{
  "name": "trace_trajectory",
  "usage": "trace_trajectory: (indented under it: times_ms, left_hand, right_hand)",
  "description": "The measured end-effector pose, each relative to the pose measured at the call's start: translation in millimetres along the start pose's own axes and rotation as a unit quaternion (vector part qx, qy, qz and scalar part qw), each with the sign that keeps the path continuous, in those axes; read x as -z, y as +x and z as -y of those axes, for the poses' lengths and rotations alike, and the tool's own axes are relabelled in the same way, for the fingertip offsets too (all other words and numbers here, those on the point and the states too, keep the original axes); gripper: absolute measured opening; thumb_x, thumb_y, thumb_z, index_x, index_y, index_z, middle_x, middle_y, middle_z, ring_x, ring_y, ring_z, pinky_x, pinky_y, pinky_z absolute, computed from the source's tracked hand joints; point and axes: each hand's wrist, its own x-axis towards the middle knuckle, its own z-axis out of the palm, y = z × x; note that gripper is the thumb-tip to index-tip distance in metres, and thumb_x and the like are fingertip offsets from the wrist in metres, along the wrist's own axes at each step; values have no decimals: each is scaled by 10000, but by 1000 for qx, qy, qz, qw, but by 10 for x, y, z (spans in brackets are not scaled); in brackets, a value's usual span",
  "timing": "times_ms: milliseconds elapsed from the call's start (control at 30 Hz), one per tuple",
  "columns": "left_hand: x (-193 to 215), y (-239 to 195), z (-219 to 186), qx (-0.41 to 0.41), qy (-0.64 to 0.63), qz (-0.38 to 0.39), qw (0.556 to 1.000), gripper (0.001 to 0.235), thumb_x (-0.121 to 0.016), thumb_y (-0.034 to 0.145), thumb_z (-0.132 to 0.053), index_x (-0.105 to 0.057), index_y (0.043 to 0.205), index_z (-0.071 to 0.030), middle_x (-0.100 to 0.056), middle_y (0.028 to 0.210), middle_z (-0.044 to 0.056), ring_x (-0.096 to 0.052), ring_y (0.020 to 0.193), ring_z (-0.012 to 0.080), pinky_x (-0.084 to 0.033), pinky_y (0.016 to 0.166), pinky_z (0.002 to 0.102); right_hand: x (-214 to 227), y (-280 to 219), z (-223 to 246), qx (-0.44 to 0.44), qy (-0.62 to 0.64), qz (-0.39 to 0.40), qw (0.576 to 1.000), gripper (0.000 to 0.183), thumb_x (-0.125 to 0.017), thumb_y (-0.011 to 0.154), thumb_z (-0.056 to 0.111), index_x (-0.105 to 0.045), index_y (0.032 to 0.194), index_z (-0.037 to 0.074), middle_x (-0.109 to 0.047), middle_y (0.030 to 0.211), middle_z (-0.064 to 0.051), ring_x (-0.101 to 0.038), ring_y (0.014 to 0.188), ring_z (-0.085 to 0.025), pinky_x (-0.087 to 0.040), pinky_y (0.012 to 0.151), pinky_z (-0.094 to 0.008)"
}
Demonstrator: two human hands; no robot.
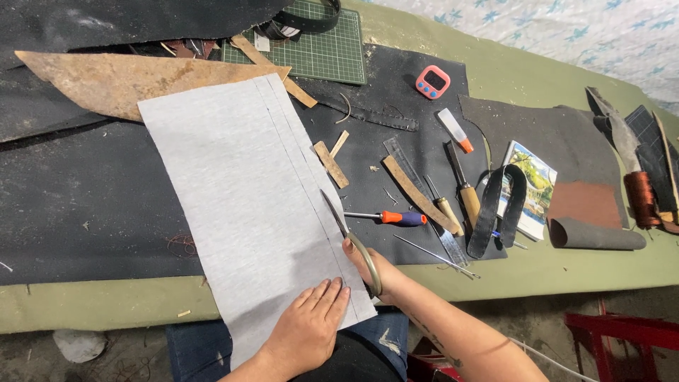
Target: The person is using a pair of scissors to cut a long strip of grey material, following a pre-marked line on a cluttered workbench.
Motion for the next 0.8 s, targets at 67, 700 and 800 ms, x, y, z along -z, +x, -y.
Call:
trace_trajectory:
  times_ms: [67,700,800]
  left_hand:
    - [-8,-1,10,-8,13,0,1000,549,-464,928,-171,-545,1432,30,-578,1430,265,-578,1287,401,-461,1045,478]
    - [947,-358,792,420,-201,-34,884,394,-578,964,-278,-625,616,-100,-567,491,8,-496,423,152,-386,399,324]
    - [1240,-247,912,450,-168,-68,875,252,-638,936,-283,-788,884,-87,-735,658,8,-632,592,124,-493,568,298]
  right_hand:
    - [4,0,3,0,-7,-6,1000,1140,-401,628,827,-570,1414,19,-690,1242,-134,-618,1140,-188,-506,993,-324]
    - [154,273,-317,13,156,73,985,537,-591,938,585,-631,946,50,-347,600,35,-328,453,-83,-226,367,-245]
    - [160,246,-313,23,122,74,990,516,-574,950,579,-625,932,65,-397,627,31,-370,454,-78,-286,367,-235]
